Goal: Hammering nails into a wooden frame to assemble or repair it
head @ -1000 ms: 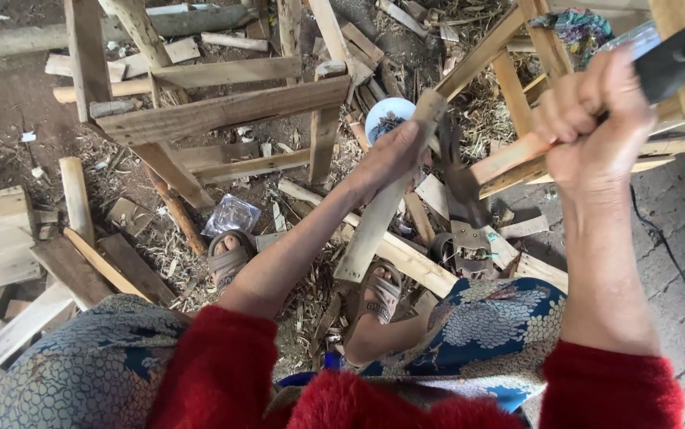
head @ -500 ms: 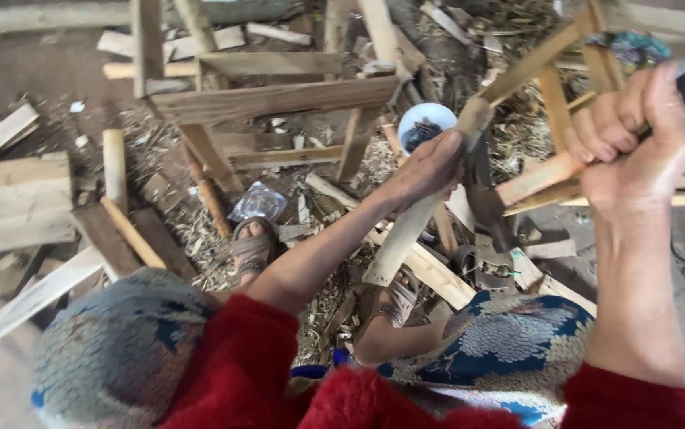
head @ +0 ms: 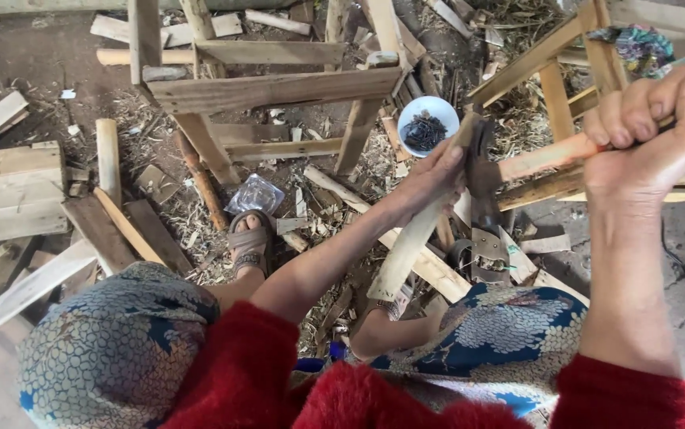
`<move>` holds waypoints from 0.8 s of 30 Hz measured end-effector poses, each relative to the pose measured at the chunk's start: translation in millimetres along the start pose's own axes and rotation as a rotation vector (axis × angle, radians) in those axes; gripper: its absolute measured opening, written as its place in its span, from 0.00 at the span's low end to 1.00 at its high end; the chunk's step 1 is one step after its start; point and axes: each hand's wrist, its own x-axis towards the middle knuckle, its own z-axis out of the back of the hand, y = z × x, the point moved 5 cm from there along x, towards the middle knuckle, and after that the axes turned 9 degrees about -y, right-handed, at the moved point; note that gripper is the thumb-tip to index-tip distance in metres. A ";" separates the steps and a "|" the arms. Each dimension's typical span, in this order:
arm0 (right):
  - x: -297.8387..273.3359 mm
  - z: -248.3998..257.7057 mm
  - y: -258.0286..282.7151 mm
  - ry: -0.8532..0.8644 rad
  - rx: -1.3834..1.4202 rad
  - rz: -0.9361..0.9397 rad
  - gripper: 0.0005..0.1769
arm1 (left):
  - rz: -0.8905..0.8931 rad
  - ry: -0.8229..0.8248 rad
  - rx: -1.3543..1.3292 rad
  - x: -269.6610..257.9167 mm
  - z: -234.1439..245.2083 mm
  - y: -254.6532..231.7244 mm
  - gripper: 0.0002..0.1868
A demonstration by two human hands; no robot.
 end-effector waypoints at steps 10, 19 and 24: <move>-13.6 -2.0 0.7 -0.053 0.111 0.137 0.26 | -0.084 -0.148 -0.140 9.2 2.1 8.8 0.23; -32.9 -7.4 -0.2 0.077 0.048 0.242 0.25 | 0.282 -0.549 -0.285 -9.8 11.6 0.5 0.11; -24.3 0.4 12.7 0.112 0.143 0.248 0.28 | -0.074 -0.372 -0.260 3.7 23.7 -18.2 0.12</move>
